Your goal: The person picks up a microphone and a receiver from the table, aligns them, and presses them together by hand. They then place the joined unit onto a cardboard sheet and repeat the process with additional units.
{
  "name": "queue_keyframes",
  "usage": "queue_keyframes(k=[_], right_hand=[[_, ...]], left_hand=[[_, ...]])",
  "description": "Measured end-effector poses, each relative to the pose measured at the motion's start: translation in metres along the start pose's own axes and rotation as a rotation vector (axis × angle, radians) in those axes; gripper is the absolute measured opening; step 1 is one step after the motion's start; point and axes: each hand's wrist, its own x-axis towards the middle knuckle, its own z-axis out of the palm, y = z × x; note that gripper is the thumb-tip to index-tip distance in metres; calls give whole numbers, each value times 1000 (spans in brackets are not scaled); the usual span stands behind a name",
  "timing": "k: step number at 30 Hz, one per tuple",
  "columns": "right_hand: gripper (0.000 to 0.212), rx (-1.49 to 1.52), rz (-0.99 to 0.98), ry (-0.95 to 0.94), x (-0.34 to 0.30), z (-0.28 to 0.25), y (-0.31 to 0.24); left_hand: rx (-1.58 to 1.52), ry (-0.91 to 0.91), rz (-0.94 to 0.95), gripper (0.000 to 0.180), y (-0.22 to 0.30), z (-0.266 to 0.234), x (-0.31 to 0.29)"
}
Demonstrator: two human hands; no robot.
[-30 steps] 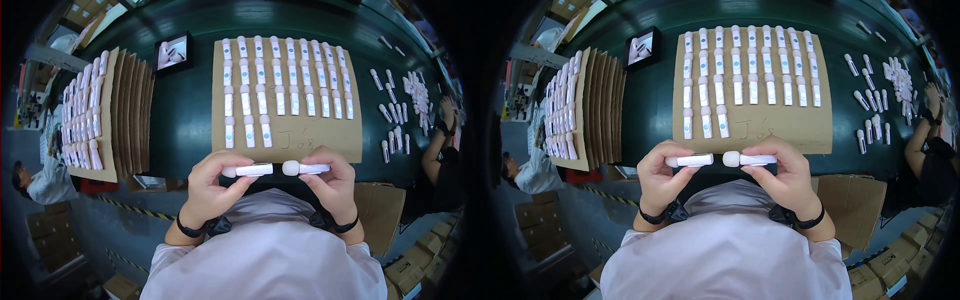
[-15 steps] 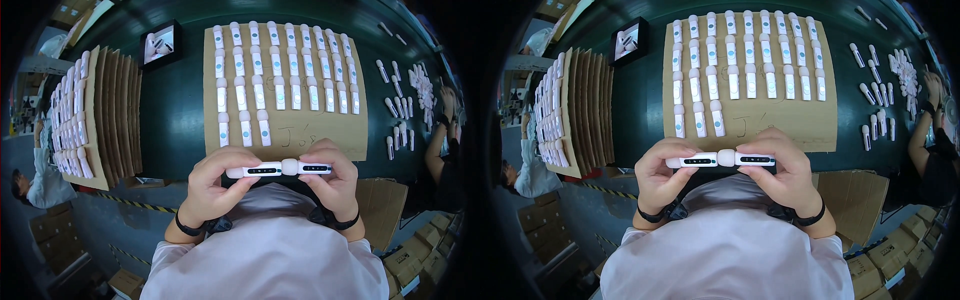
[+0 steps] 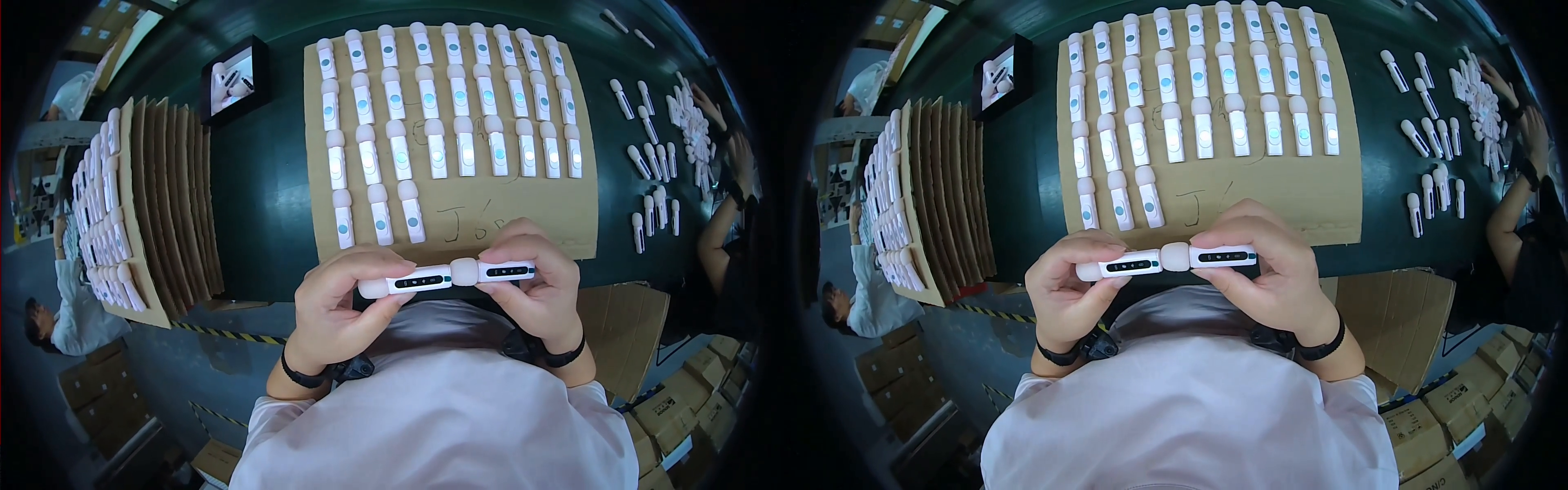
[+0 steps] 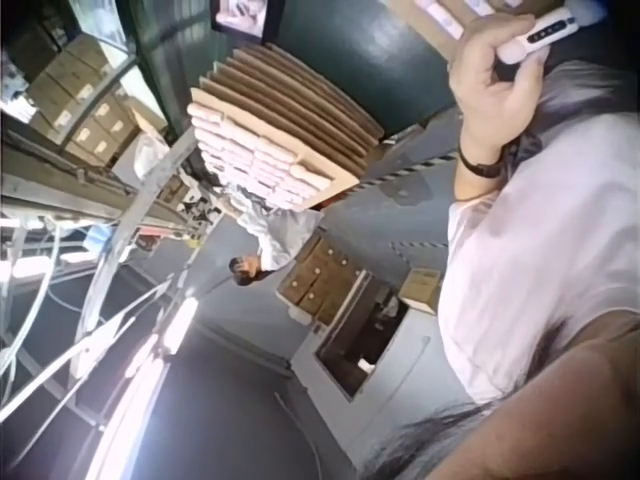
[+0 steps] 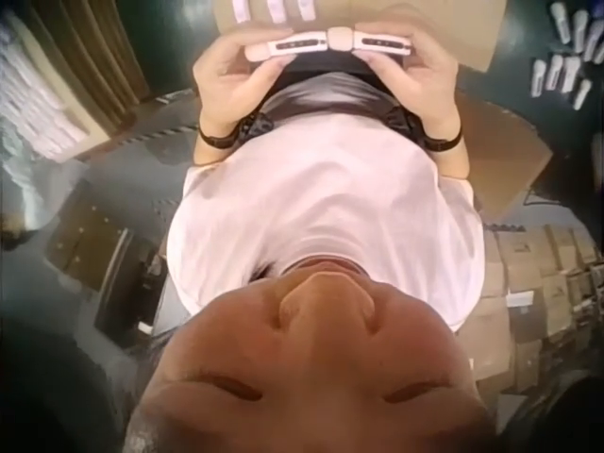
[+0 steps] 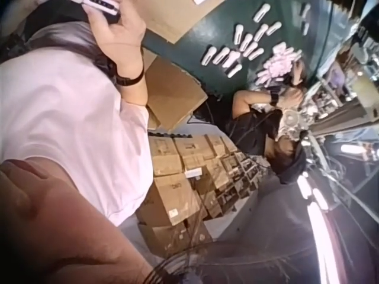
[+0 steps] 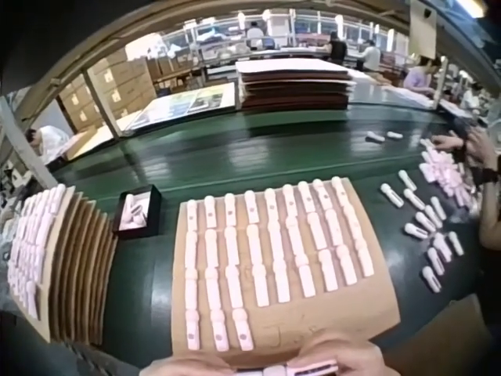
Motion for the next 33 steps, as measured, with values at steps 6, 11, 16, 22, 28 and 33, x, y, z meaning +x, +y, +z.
queue_keyframes(k=[6,11,16,22,28,33], right_hand=[[29,-29,-22,-11,0,-6,2],[29,17,-31,-11,0,-7,3],[26,89,-55,66,-1,-5,3],[29,156,-117,134,-2,-5,1],[39,-204,-125,-3,-1,-4,-12],[37,-346,-279,-68,9,8,-7]], left_hand=[[6,-5,4,25,2,3,5],[41,-12,20,25,3,5,8],[126,0,50,27,7,8,14],[226,-5,82,29,-1,9,17],[88,-19,87,23,-8,17,19],[91,-61,101,26,-7,19,20]])
